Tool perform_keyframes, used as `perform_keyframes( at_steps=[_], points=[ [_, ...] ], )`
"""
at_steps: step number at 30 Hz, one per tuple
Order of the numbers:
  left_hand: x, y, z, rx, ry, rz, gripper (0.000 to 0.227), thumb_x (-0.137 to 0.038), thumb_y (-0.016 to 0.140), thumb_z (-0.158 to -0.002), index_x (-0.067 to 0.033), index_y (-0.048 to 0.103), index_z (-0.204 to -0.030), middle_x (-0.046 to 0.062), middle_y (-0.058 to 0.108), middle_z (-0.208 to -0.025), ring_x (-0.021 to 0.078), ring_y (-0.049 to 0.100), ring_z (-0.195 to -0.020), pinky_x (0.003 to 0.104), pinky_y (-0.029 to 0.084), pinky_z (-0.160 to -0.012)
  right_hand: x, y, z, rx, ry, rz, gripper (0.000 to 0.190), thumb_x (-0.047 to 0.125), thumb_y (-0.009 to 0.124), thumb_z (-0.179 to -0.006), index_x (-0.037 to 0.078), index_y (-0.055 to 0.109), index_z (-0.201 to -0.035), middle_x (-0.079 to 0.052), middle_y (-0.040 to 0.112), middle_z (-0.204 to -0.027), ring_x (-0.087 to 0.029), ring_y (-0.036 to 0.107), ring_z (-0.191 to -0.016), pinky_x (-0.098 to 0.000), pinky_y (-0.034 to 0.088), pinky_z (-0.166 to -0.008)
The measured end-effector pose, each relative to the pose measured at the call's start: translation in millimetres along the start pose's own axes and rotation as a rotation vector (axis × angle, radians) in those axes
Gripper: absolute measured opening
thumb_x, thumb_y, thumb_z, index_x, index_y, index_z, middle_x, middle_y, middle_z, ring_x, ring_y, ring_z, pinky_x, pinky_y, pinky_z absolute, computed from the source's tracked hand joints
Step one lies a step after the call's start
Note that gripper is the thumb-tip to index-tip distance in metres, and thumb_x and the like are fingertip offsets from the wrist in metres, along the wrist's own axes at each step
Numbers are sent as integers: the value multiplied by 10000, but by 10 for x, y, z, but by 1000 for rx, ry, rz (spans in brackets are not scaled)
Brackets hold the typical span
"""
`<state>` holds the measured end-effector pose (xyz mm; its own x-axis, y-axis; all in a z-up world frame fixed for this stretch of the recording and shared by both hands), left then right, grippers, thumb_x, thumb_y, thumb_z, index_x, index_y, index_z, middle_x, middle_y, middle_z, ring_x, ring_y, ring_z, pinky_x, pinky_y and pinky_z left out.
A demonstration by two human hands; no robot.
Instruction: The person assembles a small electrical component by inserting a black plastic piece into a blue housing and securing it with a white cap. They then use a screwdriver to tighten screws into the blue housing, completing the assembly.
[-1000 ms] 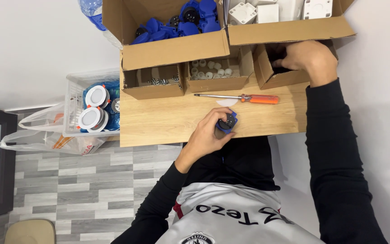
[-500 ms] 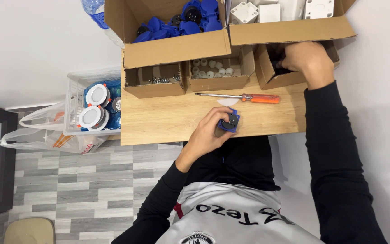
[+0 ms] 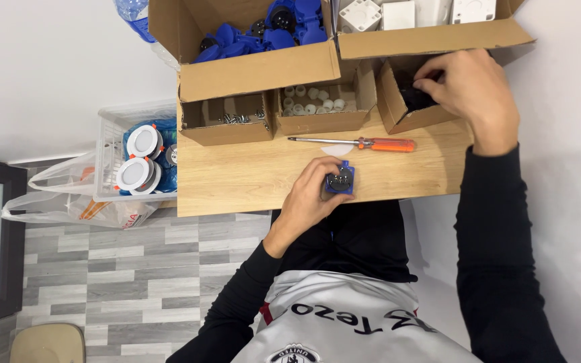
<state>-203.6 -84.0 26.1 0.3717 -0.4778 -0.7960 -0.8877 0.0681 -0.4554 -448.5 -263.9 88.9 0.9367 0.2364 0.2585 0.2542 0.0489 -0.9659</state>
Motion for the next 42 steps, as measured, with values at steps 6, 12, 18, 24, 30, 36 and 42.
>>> perform_keyframes(
  at_steps=[6,12,18,24,30,36,42],
  points=[
    [143,20,21,-30,-66,-30,690,-307,976,-819,-62,588,-1335,157,578,-1499,334,609,-1431,446,557,-1191,237,-349,413,-201,-163,-178,77,97,814,-1120,64,874,-1153,-92,831,-1081,-224,737,-902,-368,557,-829],
    [246,43,55,-46,-122,-68,790,-347,1013,-760,-66,578,-1356,116,688,-1393,309,672,-1337,434,527,-1163,396,-636,867,-422,-334,-297,42,-112,853,-1191,-80,866,-1216,-192,831,-1189,-277,762,-1084,-347,598,-916],
    [304,24,121,-52,-152,-130,819,-403,1019,-737,-85,592,-1359,96,704,-1375,323,671,-1308,461,479,-1147,298,-627,1154,-545,-311,-440,90,-214,885,-1236,-142,836,-1255,-252,796,-1163,-333,726,-1052,-387,560,-940],
    [269,-44,153,-49,-159,-137,835,-440,1012,-744,-87,584,-1369,97,699,-1356,326,662,-1277,462,483,-1131,469,-171,1312,-492,-394,-731,117,-161,843,-1135,-112,757,-1197,-279,760,-1140,-353,749,-1028,-427,639,-968],
    [7,-324,91,-104,-61,-12,894,-454,1003,-747,-20,569,-1397,211,626,-1471,416,621,-1391,555,495,-1202,718,277,1384,-458,-405,-921,144,-111,856,-990,-55,780,-1098,-247,760,-1051,-331,784,-905,-400,651,-848],
    [-268,-563,139,-244,61,15,488,-228,970,-866,-91,752,-1280,77,732,-1262,302,763,-1163,438,636,-1014,939,585,1505,-524,-455,-918,158,-83,919,-897,-1,850,-1013,-209,806,-1003,-322,803,-884,-418,657,-805],
    [-453,-605,158,-330,182,-58,183,-63,890,-926,-110,846,-1097,62,791,-1080,228,773,-871,334,670,-773,1269,522,1558,-554,-559,-891,164,-107,901,-867,-24,852,-1000,-204,814,-974,-312,821,-871,-418,696,-823]
  ],
)
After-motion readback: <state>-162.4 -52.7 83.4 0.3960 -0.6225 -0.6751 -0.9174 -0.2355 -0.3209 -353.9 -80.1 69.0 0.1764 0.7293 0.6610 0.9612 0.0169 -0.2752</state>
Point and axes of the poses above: each hand's wrist, its own z-axis away from the middle knuckle, its own y-axis out of the palm, x = y × z, the point moved 10 cm from there along -z, towards the middle knuckle
